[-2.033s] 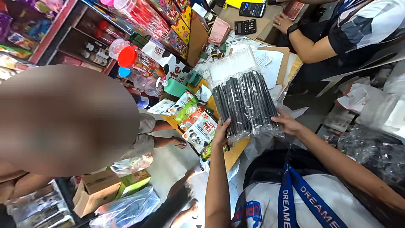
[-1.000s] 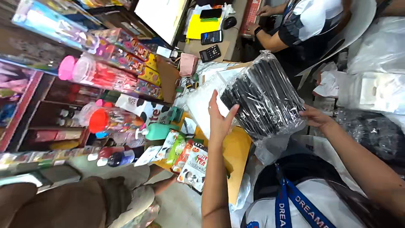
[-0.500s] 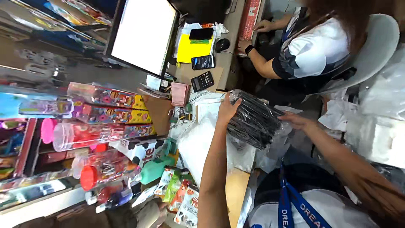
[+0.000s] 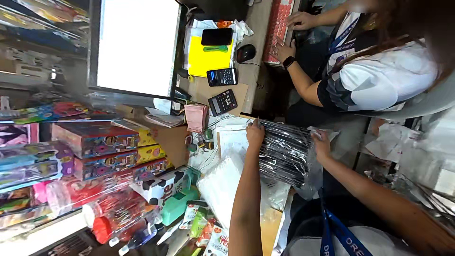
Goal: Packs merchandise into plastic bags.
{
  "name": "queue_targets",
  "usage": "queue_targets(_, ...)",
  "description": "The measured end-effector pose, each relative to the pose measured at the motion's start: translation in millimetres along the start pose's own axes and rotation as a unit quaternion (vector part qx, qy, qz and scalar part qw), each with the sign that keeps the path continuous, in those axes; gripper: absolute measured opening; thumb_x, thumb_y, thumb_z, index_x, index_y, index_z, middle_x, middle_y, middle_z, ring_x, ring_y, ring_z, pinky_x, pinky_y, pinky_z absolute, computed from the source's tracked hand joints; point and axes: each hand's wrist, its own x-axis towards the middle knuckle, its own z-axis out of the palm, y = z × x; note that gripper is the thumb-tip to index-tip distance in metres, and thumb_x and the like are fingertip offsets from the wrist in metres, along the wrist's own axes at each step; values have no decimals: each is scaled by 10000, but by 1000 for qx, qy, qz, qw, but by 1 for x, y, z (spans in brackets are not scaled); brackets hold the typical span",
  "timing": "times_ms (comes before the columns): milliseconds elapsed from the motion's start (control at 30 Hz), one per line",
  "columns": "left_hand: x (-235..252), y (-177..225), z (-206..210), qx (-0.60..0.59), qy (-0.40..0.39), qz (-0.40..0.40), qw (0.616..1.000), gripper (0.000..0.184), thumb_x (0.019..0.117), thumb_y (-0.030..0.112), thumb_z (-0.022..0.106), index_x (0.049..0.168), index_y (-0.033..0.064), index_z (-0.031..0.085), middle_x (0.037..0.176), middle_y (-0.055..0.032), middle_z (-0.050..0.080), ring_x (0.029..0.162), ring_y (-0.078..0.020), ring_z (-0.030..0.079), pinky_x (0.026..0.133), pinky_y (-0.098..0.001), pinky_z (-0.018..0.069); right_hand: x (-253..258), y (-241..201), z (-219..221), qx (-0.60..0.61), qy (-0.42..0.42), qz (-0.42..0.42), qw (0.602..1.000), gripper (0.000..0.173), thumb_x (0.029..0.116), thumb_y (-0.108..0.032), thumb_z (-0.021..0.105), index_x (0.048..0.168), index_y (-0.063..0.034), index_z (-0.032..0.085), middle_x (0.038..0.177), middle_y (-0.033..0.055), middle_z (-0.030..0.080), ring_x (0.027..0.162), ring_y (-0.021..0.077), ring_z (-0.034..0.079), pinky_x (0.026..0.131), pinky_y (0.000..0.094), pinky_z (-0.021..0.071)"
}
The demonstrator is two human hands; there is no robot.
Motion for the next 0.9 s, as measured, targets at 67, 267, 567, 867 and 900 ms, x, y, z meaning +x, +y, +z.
queue_targets(67, 4, -1, 2, -3, 10, -1, 1000, 398, 1067, 211, 498, 1420, 52, 591, 1379, -283, 585, 1320, -473, 523, 1077, -595, 436, 1, 0, 3, -26, -5, -3, 1000, 410, 1066, -120, 514, 1419, 84, 479, 1454, 250, 522, 1354, 265, 517, 1137, 370, 416)
queue_targets(267, 6, -2, 6, -13, 40, -2, 999, 342, 1053, 171, 515, 1313, 10, 668, 1326, -269, 632, 1296, -438, 562, 1099, -563, 429, -6, 4, 8, -75, -19, -7, 997, 346, 1065, -113, 505, 1353, 73, 545, 1360, 236, 595, 1279, 253, 575, 1098, 369, 450)
queue_targets(567, 5, -2, 12, 3, 61, -13, 998, 370, 1061, 172, 480, 1362, 28, 640, 1348, -275, 613, 1294, -464, 550, 1085, -568, 438, -5, 8, 11, -57, -27, -10, 998, 350, 1066, -102, 484, 1363, 75, 538, 1359, 230, 596, 1259, 236, 585, 1076, 356, 464)
queue_targets(867, 7, 0, 16, -23, 98, 0, 995, 328, 1049, 107, 491, 1297, -15, 669, 1280, -284, 649, 1258, -453, 583, 1099, -543, 428, 0, 4, 9, -36, -41, 6, 999, 356, 1065, -99, 490, 1373, 75, 526, 1382, 225, 578, 1290, 224, 559, 1100, 340, 441)
queue_targets(900, 6, 0, 16, -23, 96, 1, 995, 328, 1050, 102, 487, 1295, -12, 672, 1277, -287, 650, 1257, -454, 583, 1101, -546, 426, 0, 5, 9, -35, -41, 6, 999, 354, 1063, -91, 489, 1371, 78, 526, 1384, 230, 576, 1290, 228, 560, 1101, 342, 440)
